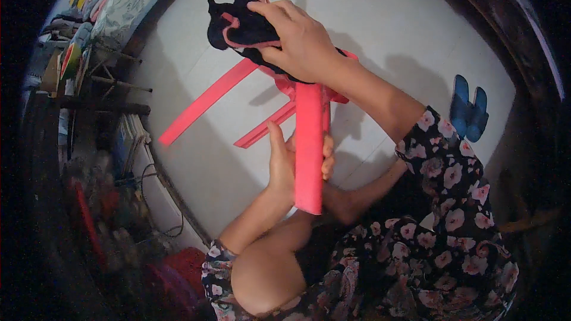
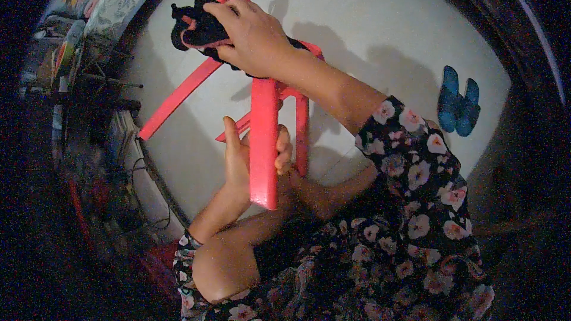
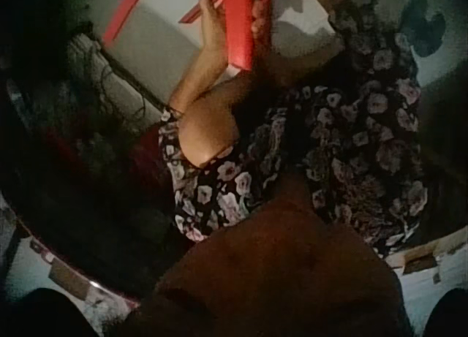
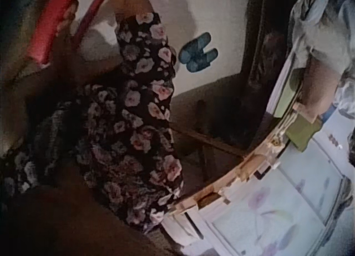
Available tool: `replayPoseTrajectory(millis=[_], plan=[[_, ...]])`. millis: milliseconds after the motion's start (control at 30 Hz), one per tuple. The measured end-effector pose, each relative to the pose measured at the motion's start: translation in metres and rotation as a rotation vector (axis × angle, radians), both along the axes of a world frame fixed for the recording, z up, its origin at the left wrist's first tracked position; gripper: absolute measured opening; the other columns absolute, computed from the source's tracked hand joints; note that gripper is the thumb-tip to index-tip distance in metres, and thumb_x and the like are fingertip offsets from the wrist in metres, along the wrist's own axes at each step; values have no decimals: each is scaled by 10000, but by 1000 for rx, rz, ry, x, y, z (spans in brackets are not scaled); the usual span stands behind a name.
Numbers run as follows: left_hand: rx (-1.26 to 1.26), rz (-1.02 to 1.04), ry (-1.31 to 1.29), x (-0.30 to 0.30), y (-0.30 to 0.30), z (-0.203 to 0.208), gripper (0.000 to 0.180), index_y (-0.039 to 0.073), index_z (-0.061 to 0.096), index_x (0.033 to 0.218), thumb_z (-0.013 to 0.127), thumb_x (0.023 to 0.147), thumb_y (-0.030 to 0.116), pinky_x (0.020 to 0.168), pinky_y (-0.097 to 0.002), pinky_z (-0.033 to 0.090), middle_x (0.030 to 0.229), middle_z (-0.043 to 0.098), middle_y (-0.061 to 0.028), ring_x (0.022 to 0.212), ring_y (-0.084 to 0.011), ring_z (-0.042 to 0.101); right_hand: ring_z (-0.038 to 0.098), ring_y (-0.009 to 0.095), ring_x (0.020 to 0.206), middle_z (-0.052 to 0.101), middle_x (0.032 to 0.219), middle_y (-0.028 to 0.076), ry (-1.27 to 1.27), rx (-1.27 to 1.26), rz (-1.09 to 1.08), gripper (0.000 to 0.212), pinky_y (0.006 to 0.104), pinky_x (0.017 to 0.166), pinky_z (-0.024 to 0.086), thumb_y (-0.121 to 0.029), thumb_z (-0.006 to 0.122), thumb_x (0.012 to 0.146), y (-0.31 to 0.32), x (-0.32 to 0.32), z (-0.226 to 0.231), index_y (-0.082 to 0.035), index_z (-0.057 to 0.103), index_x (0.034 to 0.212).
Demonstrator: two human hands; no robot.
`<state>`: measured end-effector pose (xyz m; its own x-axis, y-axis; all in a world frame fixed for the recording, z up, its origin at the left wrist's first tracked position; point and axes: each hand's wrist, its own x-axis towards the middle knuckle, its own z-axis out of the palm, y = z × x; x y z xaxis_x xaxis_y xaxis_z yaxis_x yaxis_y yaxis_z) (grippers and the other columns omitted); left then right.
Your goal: Wiping down a small pink plastic chair with a black cloth.
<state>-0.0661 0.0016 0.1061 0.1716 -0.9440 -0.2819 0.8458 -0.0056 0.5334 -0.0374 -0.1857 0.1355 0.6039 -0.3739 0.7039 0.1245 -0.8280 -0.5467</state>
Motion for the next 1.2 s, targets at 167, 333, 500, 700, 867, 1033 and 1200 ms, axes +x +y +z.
replayPoseTrajectory(millis=[167, 333, 500, 700, 867, 1033, 1200], plan=[[28, 101, 182, -9, -6, 12, 837, 64, 470, 1200, 186, 836, 763, 448, -293, 469, 970, 561, -110, 662, -177, 514, 547, 347, 1015, 512, 1158, 125, 25, -29, -39, 633, 412, 832, 478, -111, 659, 688, 18, -19, 11, -129, 454, 1286], [458, 101, -50, -17, -9, -4, 825, 17, 483, 1202, 252, 856, 730, 502, -319, 442, 1049, 546, -119, 709, -224, 499, 492, 386, 1096, 462, 1210, 186, 123, 49, 110, 722, 433, 909, 434, -54, 645, 628, 66, -71, 14, -97, 449, 1322], [236, 267, -161, -20, 13, -15, 761, 6, 529, 1098, 321, 865, 699, 554, -310, 434, 989, 551, -106, 708, -213, 500, 533, 359, 972, 491, 1146, 174, 40, -6, 146, 692, 435, 843, 466, -205, 743, 633, 105, -110, 2, -80, 505, 1272], [133, 236, 72, 0, 59, 3, 726, 21, 526, 1101, 330, 873, 682, 559, -312, 437, 981, 554, -103, 708, -205, 505, 564, 312, 959, 507, 1169, 123, -10, -96, 143, 523, 402, 828, 512, -281, 615, 745, 123, -120, 12, -164, 552, 1250], [107, 192, 147, 7, 68, 1, 698, 33, 524, 1103, 337, 880, 668, 562, -313, 440, 975, 557, -100, 709, -199, 510, 596, 320, 903, 533, 1093, 148, -51, -25, 194, 469, 409, 782, 544, -127, 661, 719, 124, -111, 23, -124, 585, 1181], [98, 135, 191, 4, 65, 0, 669, 46, 521, 1105, 345, 887, 653, 566, -315, 442, 969, 560, -98, 709, -192, 514, 571, 308, 944, 489, 1149, 143, -81, -88, 180, 601, 380, 748, 530, -242, 611, 729, 121, -107, 10, -137, 483, 1306], [96, 73, 252, -5, 49, -7, 641, 58, 519, 1107, 352, 894, 639, 570, -316, 445, 962, 563, -95, 709, -185, 519, 574, 300, 938, 494, 1131, 142, -55, -40, 231, 587, 362, 751, 525, -217, 598, 730, 116, -103, 13, -120, 479, 1297]])
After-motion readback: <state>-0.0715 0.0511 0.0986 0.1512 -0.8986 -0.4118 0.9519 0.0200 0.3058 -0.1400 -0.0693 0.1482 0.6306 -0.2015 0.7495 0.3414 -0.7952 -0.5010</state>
